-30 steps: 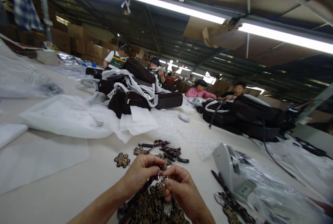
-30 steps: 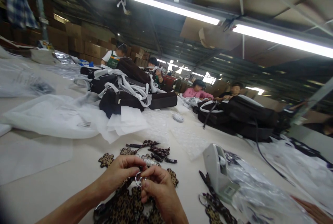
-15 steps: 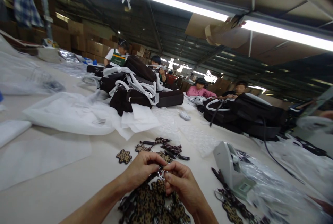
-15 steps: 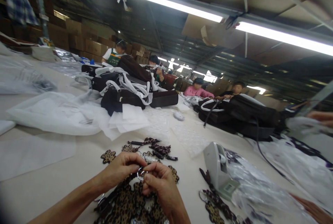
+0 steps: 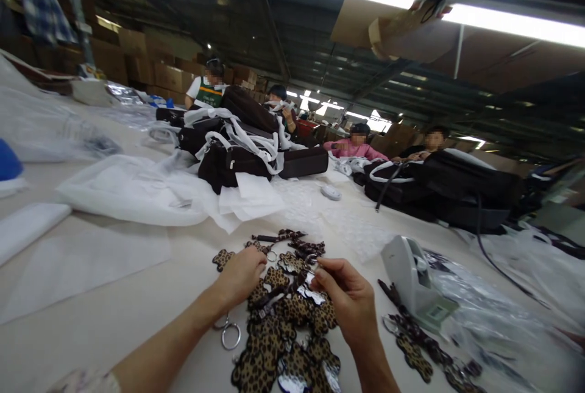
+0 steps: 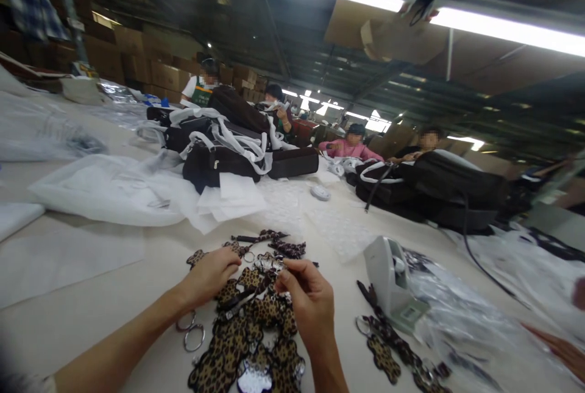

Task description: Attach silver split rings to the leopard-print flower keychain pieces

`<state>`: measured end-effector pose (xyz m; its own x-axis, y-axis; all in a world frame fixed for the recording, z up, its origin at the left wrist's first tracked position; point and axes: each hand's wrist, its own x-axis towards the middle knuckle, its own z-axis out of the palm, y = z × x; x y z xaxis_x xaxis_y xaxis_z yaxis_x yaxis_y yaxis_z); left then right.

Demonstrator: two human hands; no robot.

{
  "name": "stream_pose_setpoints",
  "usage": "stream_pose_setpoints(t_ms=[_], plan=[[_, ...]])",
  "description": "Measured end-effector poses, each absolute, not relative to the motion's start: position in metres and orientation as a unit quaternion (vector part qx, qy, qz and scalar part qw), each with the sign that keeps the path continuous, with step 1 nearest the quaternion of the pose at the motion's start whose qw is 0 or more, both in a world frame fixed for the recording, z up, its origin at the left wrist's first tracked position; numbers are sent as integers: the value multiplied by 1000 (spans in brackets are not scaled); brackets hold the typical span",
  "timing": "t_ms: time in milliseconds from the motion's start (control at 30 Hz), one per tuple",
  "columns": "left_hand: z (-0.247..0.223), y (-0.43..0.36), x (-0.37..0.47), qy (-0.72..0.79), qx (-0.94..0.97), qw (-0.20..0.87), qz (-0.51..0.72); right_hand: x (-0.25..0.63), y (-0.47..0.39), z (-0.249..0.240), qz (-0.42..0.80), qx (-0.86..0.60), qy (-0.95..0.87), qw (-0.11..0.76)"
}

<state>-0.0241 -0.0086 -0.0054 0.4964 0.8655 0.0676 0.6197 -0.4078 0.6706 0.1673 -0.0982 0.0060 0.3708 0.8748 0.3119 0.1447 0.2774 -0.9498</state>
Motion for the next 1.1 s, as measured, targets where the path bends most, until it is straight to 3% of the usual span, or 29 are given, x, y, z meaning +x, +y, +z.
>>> stream_pose_setpoints(t_ms=[200,367,467,633,733,967,1100], plan=[[-17,-15,-17,413,886,162,132,171,-106,10,243,-524,-525,626],[-21,-17,-6,357,900,201,147,174,-106,12,253,-520,-519,629],[-19,-13,-6,368,860,291,202,175,-106,12,298,-512,-512,622],[-3,-11,-16,326,683,597,266,171,-106,10,397,-484,-488,608],[11,-14,-23,267,597,706,271,165,-105,9,453,-463,-485,588],[26,-21,-26,211,660,670,265,157,-103,7,512,-437,-466,574],[18,-21,-22,257,728,567,288,159,-103,5,541,-434,-458,556]])
